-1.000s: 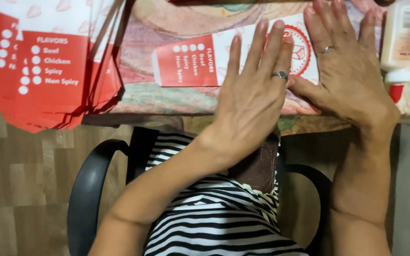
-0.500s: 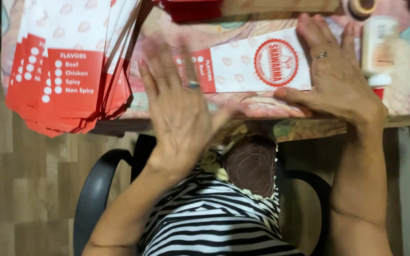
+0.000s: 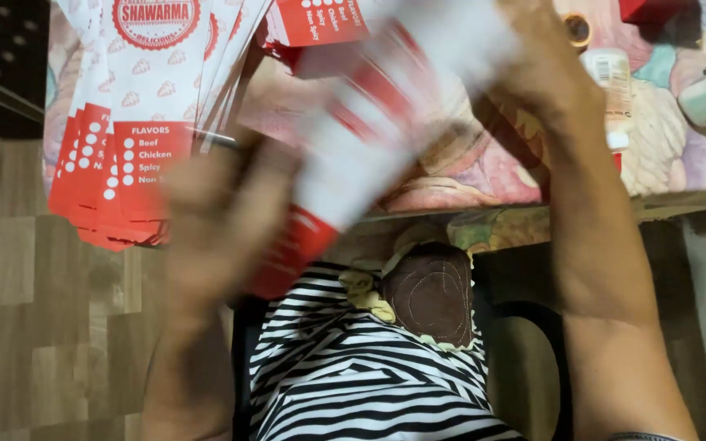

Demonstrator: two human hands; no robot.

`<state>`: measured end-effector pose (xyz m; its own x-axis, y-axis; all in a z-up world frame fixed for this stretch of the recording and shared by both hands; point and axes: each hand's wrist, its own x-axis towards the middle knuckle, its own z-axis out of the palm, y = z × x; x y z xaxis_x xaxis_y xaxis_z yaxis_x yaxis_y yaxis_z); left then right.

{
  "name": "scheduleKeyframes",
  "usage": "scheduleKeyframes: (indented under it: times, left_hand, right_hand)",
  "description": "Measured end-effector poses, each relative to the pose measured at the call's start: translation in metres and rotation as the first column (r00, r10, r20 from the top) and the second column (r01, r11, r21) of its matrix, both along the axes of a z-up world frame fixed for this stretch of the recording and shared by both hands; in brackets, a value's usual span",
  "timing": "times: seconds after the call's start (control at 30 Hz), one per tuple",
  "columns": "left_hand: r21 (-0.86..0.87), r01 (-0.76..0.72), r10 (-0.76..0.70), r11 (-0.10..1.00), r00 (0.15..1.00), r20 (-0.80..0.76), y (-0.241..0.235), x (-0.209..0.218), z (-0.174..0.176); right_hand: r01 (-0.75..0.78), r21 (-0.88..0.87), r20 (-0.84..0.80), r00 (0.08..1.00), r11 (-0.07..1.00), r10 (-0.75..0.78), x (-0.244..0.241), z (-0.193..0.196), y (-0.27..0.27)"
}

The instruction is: Folding and gluing paper shawarma wrappers to assemble packaging sleeves.

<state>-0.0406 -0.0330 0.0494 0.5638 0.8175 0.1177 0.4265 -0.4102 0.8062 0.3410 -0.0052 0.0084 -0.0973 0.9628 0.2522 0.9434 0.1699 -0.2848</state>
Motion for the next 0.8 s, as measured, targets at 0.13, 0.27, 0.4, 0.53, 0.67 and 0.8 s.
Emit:
scheduleKeyframes:
  times: [0.13,0.27,0.4,0.53,0.67,0.8]
  left_hand:
    - [0.422,-0.382,0.327,0.822,0.924,0.199,0.043,-0.046,-0.004]
    - [0.729,-0.323,0.551,0.603,0.830,-0.088,0.079,-0.071,-0.029]
    - [0.850,-0.108,0.667,0.516,0.674,-0.318,0.084,-0.068,-0.047]
    - [0.834,-0.074,0.523,0.546,0.808,-0.271,0.066,-0.037,-0.044]
    - [0.690,0.140,-0.124,0.710,0.990,-0.072,0.032,0.024,-0.029]
    - [0.676,0.286,-0.220,0.679,0.958,-0.185,0.031,0.048,-0.048]
  right_hand:
    - [-0.240,0.390,0.409,0.910,0.889,0.066,-0.025,0.001,-0.022]
    - [-0.223,0.401,0.356,0.932,0.889,0.073,-0.055,-0.001,-0.076]
    - [-0.199,0.188,0.323,0.937,0.962,0.131,-0.046,-0.003,-0.112]
    - [0.065,0.244,0.091,0.992,0.967,-0.090,0.031,-0.004,-0.137]
    - [0.521,-0.119,0.170,0.849,0.845,-0.500,0.078,0.008,-0.141]
    - [0.498,-0.232,-0.227,0.807,0.836,-0.544,0.051,0.021,-0.145]
